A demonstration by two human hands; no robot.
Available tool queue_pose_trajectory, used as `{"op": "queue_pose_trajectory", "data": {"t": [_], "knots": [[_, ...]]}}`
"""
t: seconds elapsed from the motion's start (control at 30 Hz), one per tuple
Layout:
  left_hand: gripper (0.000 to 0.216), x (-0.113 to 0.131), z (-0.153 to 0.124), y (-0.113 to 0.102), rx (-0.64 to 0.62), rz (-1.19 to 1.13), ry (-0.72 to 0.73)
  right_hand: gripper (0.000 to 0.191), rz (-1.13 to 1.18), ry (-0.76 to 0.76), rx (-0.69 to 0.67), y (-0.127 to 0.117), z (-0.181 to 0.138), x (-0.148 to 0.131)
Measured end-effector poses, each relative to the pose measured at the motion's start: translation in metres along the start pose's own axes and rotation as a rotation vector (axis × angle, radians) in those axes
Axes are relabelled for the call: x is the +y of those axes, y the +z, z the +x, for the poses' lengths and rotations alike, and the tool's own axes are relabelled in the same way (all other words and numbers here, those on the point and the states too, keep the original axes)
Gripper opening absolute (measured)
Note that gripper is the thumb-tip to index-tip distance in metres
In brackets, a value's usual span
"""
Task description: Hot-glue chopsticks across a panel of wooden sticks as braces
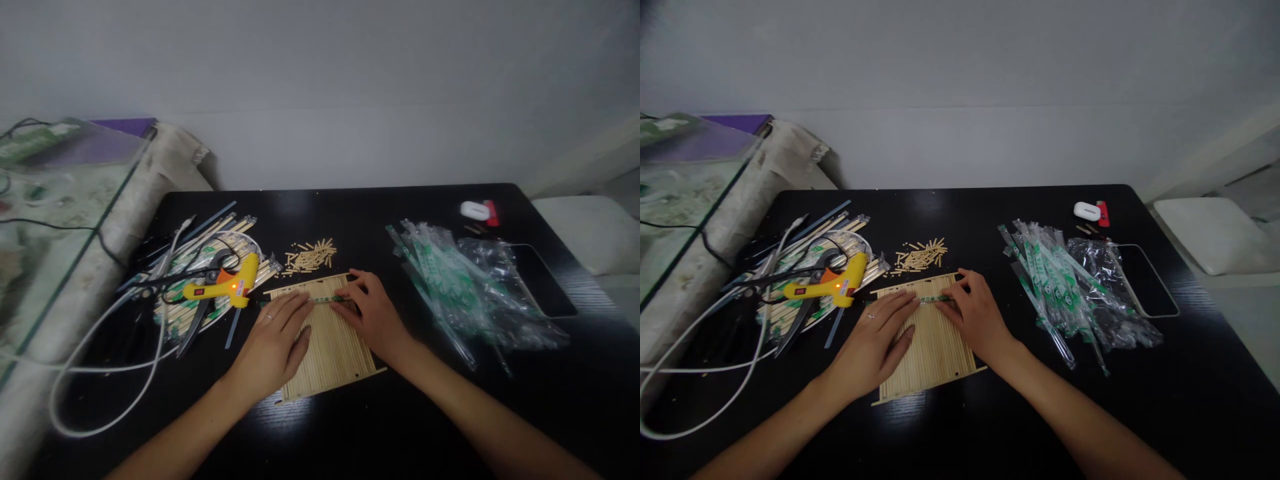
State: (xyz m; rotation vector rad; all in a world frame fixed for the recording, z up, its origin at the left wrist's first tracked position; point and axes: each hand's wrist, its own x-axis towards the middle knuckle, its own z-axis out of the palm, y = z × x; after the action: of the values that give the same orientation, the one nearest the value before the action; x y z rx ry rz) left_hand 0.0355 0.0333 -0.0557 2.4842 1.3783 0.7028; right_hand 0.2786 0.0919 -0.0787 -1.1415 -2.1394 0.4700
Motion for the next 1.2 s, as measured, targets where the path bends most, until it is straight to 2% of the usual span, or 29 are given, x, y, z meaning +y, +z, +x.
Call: {"op": "queue_pose_trajectory", "data": {"t": [0.83, 1.2], "knots": [[0.047, -0.0004, -0.0002, 0.0007, -0.007, -0.03, -0.024, 0.014, -0.01, -0.002, -0.004, -0.0014, 0.001, -0.0012], [0.044, -0.0008, 0.0009, 0.0006, 0.008, 0.011, 0.008, 0.016, -0.003, 0.001, -0.007, -0.001, 0.0011, -0.001]]}}
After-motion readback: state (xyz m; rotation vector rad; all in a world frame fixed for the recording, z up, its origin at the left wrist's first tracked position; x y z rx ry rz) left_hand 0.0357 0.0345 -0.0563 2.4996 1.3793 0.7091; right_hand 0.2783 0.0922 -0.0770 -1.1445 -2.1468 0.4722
